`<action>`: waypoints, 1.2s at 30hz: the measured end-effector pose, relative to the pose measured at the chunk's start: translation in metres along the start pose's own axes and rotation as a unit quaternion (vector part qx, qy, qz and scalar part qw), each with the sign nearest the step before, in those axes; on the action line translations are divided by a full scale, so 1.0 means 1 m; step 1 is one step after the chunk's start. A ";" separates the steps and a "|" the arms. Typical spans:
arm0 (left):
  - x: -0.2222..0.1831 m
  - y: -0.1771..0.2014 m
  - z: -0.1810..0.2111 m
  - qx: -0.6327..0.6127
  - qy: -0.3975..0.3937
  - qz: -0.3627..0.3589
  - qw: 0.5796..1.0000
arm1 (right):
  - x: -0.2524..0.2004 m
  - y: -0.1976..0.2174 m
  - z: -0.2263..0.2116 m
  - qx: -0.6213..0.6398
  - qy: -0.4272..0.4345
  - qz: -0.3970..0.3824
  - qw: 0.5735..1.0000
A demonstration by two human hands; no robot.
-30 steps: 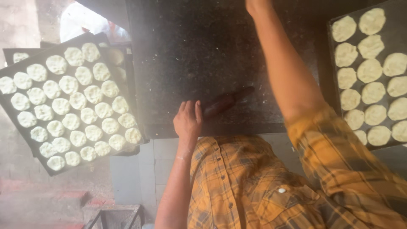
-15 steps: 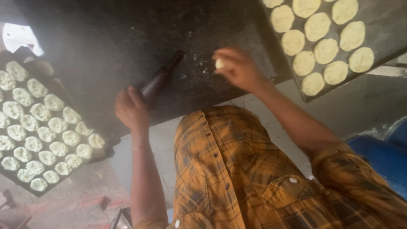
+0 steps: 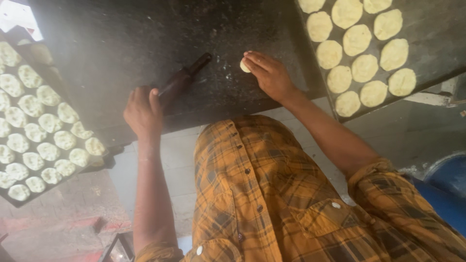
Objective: The person takes small pieces of dough and flattens them into discs using a rolling pin on a dark countertop before placing them onto metal trays.
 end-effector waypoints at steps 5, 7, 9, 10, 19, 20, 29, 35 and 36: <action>0.008 -0.001 -0.019 -0.044 0.052 -0.013 0.998 | 0.000 -0.027 -0.034 -0.059 -0.078 -0.120 0.988; 0.009 -0.005 -0.025 -0.034 0.064 -0.021 0.997 | 0.000 -0.024 -0.052 -0.071 -0.091 -0.158 0.981; 0.010 -0.009 -0.030 -0.073 0.086 -0.030 0.993 | 0.003 -0.029 -0.068 -0.066 -0.100 -0.187 0.975; 0.014 -0.012 -0.031 -0.093 0.098 -0.031 0.990 | 0.006 -0.034 -0.067 -0.106 -0.122 -0.231 0.960; 0.064 -0.051 0.058 -0.148 -0.063 -0.122 0.979 | -0.010 0.038 -0.019 0.096 -0.218 0.117 0.964; 0.069 -0.058 0.073 -0.149 -0.082 -0.124 0.978 | -0.002 0.034 -0.007 0.052 -0.199 0.105 0.973; 0.113 -0.102 0.112 -0.070 -0.094 -0.164 0.979 | 0.032 0.036 0.035 -0.074 -0.136 0.064 0.986; 0.042 -0.070 0.128 -0.082 -0.110 -0.144 0.980 | 0.018 0.045 0.018 0.053 -0.179 0.061 0.981; 0.034 -0.065 0.124 -0.067 -0.102 -0.137 0.983 | 0.021 0.042 0.017 0.093 -0.204 0.059 0.973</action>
Point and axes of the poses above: each hand's wrist, its own x-axis towards the middle knuckle, its own y-axis out of the back of the hand, z = x × y, the point moved 8 cm from there along x, towards the middle knuckle, and after that the axes turned 1 degree about -z, right-handed, at the moved point
